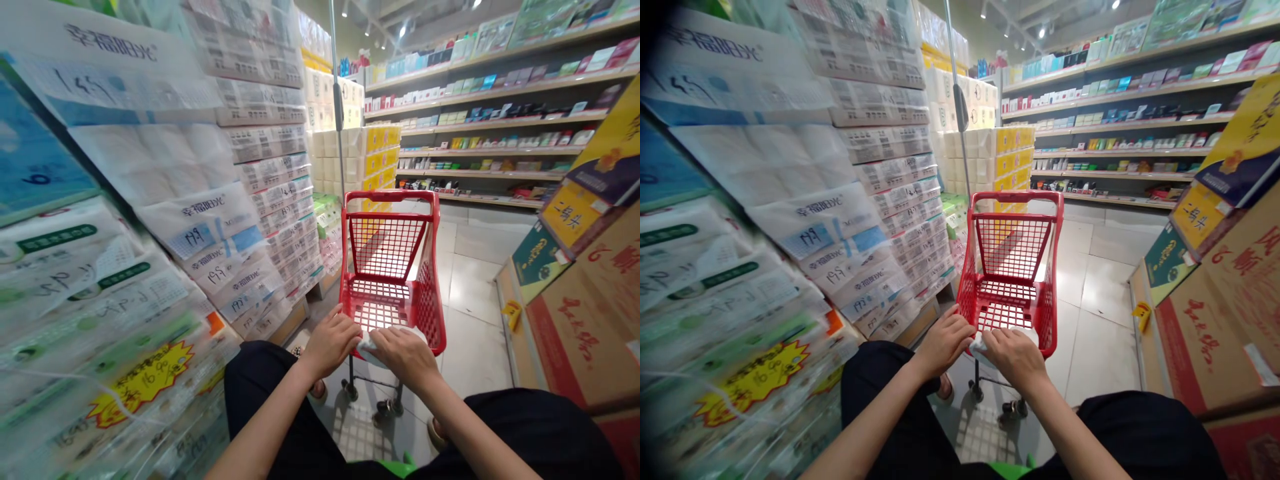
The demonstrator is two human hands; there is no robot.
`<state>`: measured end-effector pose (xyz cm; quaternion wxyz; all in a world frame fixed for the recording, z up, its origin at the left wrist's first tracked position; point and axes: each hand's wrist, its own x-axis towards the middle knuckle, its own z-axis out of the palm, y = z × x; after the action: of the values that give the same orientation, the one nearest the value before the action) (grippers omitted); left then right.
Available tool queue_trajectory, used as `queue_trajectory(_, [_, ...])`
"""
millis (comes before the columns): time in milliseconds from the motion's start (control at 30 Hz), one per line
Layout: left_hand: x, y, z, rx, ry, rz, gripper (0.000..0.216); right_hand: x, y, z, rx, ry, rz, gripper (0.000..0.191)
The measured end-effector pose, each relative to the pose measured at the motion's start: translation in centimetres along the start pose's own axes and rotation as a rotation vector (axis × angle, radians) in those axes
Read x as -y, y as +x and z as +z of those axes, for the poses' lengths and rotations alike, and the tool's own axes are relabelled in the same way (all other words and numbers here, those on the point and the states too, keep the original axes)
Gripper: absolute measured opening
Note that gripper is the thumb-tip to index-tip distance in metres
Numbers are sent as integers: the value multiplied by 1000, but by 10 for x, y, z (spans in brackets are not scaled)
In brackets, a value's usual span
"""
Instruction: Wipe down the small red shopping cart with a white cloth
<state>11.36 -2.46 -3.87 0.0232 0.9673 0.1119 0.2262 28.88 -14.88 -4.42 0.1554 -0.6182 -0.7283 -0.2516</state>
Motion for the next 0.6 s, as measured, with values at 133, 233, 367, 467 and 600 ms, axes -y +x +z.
queue_trajectory(133, [-2,7,-4,17,-40,94,21,-12,-9,-9,-4,1,8,29])
queue_trajectory(233, [-2,11,-4,8,-32,133,19,-18,-15,-15,4,8,9,30])
queue_trajectory(367, [2,11,-1,5,1,175,21,-30,-24,-18,-4,28,-45,27])
queue_trajectory(467, [4,13,1,-2,11,202,23,-40,-30,-18,7,35,-65,27])
queue_trajectory(600, [-3,23,5,-10,-49,150,28,-47,-33,-17,47,19,-40,28])
